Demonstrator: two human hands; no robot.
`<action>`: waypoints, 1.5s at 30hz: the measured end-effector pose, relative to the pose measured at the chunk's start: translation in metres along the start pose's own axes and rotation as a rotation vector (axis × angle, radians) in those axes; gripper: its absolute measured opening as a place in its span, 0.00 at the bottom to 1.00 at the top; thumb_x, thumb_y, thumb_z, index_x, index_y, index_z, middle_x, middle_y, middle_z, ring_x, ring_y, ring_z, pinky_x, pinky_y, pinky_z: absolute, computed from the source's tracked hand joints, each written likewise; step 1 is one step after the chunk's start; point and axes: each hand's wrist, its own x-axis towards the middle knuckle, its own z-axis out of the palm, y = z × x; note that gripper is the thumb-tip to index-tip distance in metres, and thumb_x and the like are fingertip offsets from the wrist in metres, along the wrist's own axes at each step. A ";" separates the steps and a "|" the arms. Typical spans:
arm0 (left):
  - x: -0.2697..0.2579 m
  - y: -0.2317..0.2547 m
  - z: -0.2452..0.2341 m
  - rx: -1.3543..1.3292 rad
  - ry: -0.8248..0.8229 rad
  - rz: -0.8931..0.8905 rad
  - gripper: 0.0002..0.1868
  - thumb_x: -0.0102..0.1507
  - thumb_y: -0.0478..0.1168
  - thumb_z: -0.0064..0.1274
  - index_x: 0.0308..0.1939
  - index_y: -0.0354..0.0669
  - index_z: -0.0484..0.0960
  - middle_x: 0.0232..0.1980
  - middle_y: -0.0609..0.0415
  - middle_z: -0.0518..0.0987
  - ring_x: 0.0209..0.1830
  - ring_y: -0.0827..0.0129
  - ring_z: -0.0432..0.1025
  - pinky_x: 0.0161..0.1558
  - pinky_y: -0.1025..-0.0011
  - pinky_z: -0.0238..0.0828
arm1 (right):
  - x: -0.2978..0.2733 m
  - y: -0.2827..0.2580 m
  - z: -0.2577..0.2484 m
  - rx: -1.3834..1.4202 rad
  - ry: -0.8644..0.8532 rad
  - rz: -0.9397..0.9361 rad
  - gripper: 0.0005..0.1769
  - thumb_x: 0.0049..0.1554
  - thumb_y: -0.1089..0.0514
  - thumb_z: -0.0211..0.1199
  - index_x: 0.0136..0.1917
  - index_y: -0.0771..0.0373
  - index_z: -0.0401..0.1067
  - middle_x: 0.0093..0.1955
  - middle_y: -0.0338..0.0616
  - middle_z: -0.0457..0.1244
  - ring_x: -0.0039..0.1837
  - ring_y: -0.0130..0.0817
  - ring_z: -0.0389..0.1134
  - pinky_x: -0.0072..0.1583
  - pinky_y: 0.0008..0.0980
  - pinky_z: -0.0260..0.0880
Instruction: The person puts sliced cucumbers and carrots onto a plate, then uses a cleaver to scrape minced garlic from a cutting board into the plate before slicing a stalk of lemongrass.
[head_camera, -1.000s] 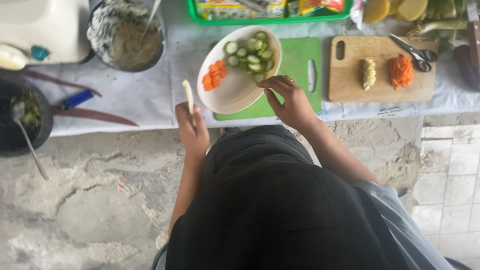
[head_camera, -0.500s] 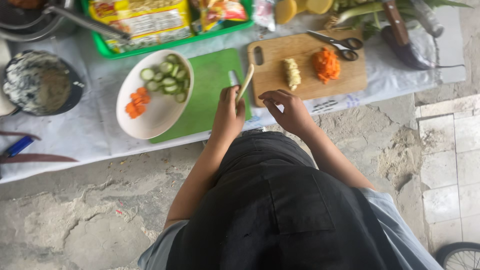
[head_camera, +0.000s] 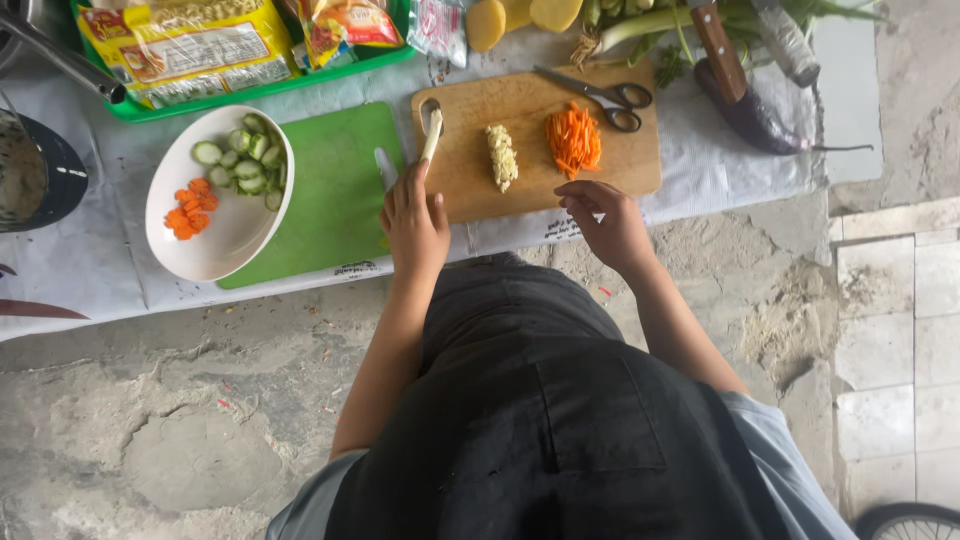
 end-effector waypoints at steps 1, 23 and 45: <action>0.003 0.001 0.000 0.004 0.009 -0.002 0.32 0.67 0.38 0.54 0.75 0.50 0.64 0.72 0.51 0.71 0.72 0.51 0.65 0.69 0.49 0.57 | 0.006 0.005 -0.005 0.002 -0.004 -0.009 0.10 0.64 0.65 0.62 0.58 0.65 0.76 0.52 0.46 0.72 0.56 0.33 0.75 0.57 0.31 0.75; 0.002 0.048 -0.002 -0.447 0.069 0.144 0.14 0.74 0.36 0.45 0.63 0.38 0.74 0.68 0.43 0.74 0.70 0.49 0.68 0.71 0.55 0.63 | 0.117 0.123 -0.180 -0.707 0.548 0.181 0.17 0.66 0.59 0.62 0.66 0.54 0.65 0.57 0.51 0.68 0.55 0.51 0.70 0.52 0.53 0.67; 0.078 0.041 0.076 -1.150 -0.087 0.061 0.42 0.77 0.65 0.15 0.77 0.34 0.61 0.79 0.40 0.64 0.83 0.54 0.58 0.84 0.59 0.50 | -0.065 -0.035 0.035 0.316 0.223 0.446 0.30 0.69 0.57 0.52 0.82 0.59 0.53 0.37 0.42 0.66 0.27 0.21 0.62 0.28 0.26 0.61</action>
